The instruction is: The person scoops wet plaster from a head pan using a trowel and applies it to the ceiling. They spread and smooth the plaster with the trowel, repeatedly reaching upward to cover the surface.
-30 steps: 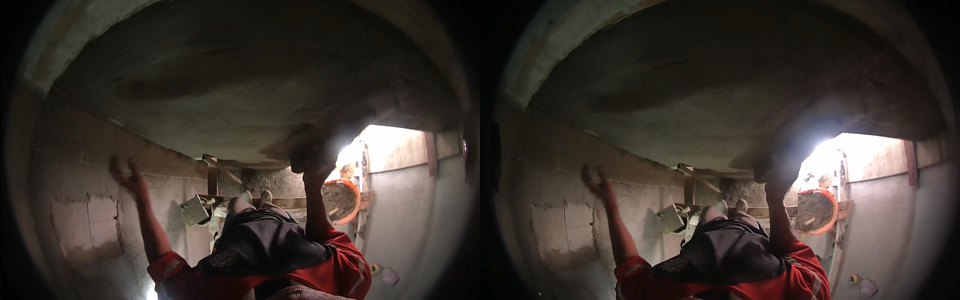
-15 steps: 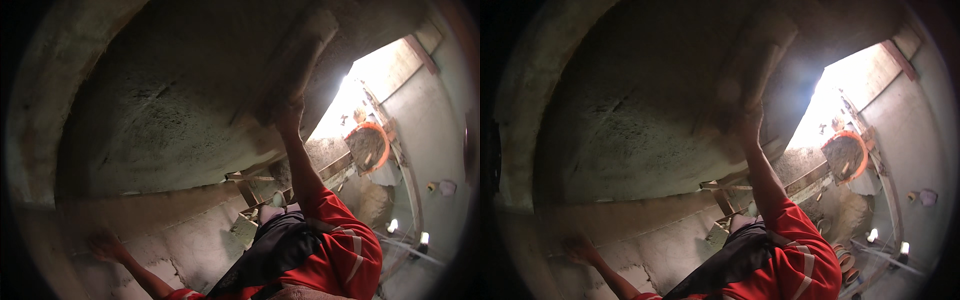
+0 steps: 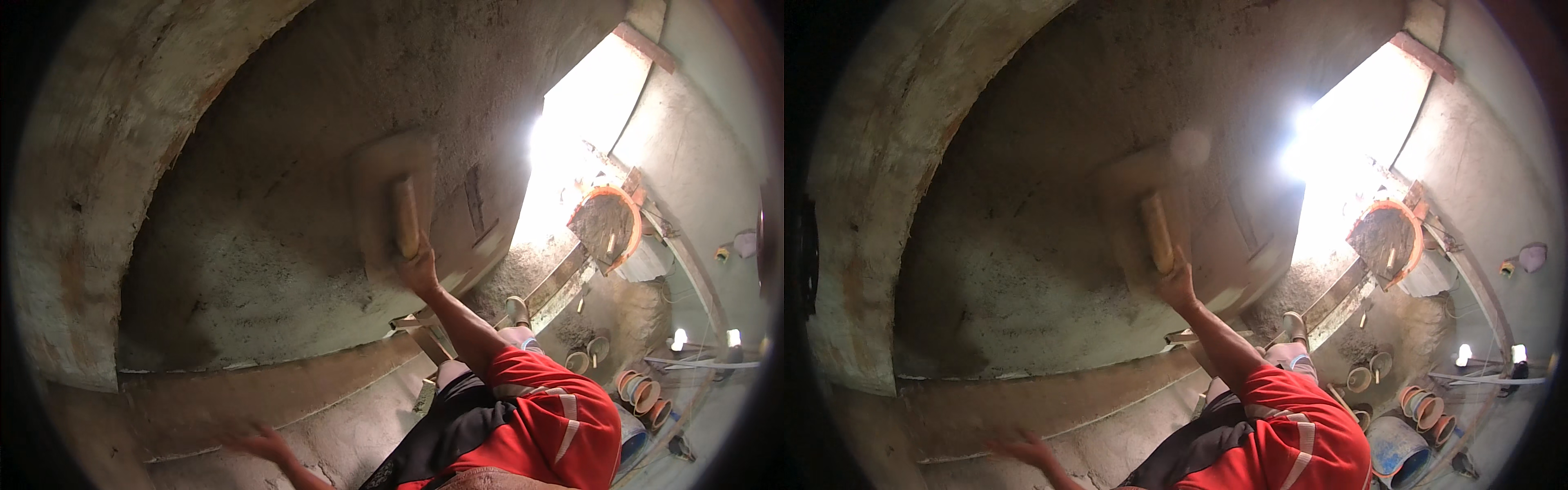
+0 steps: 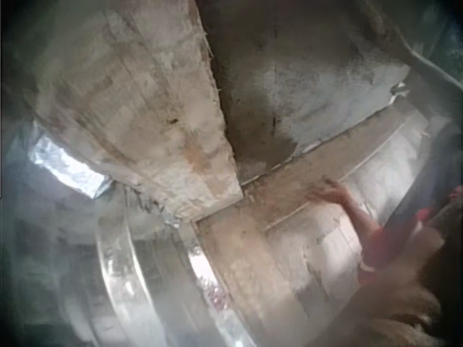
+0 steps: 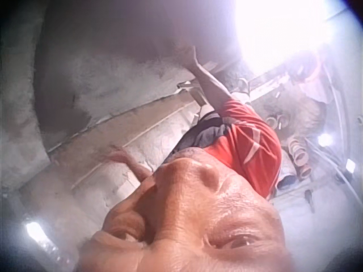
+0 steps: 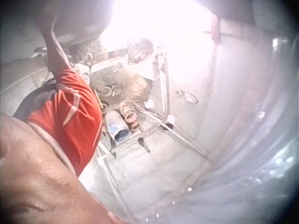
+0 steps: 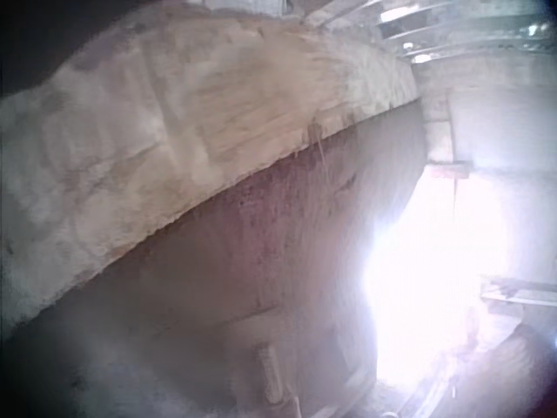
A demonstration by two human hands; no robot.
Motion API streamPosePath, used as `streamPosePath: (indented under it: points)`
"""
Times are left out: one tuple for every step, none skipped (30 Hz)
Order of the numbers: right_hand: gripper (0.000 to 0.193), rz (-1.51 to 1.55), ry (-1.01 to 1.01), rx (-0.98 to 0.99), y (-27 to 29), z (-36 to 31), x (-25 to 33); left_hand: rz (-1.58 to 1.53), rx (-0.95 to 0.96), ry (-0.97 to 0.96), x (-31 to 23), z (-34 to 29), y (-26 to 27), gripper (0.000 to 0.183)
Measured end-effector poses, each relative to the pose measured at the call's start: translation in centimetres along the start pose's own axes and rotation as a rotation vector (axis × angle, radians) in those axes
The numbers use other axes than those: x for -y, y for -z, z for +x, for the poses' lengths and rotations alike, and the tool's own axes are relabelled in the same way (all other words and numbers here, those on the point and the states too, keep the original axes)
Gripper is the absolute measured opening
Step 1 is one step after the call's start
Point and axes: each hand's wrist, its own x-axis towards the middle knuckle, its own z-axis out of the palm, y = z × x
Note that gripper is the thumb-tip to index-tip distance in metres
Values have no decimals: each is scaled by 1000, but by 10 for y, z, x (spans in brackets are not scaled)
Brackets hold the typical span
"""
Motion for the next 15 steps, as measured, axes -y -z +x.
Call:
streamPosePath:
  points:
    - [38,67,-60,3,5,8,8,-56,176,-55,-12,-34,-6,58]
    - [36,135,-127,11,8,21,28,-105,358,-108,-18,-74,-12,60]
    - [35,204,-189,17,9,33,45,-232,489,-92,-34,-107,-14,62]
    - [34,208,-154,29,10,42,55,-354,640,-6,-58,-132,-11,63]
    - [34,219,-123,45,10,50,64,-406,728,-26,-64,-165,-11,63]
    - [33,223,-86,60,12,58,71,-479,822,-41,-74,-192,-9,62]
    - [34,208,-98,78,11,65,76,-484,907,-30,-79,-221,-3,62]
    - [34,184,-101,84,13,75,78,-585,953,-16,-91,-235,0,62]
    - [35,177,-106,86,13,83,89,-625,1007,0,-102,-244,0,59]
    - [36,177,-122,97,10,87,104,-662,1057,16,-106,-252,5,58]
    - [37,195,-141,108,7,90,123,-699,1107,31,-106,-258,7,57]
    - [38,217,-163,119,3,91,138,-715,1134,74,-103,-262,8,58]
    - [39,181,-140,112,-5,89,141,-731,1160,117,-100,-266,7,58]
    - [41,145,-118,104,-15,85,144,-746,1186,160,-99,-270,6,58]
    - [42,105,-99,93,-24,78,145,-745,1190,161,-98,-273,8,58]
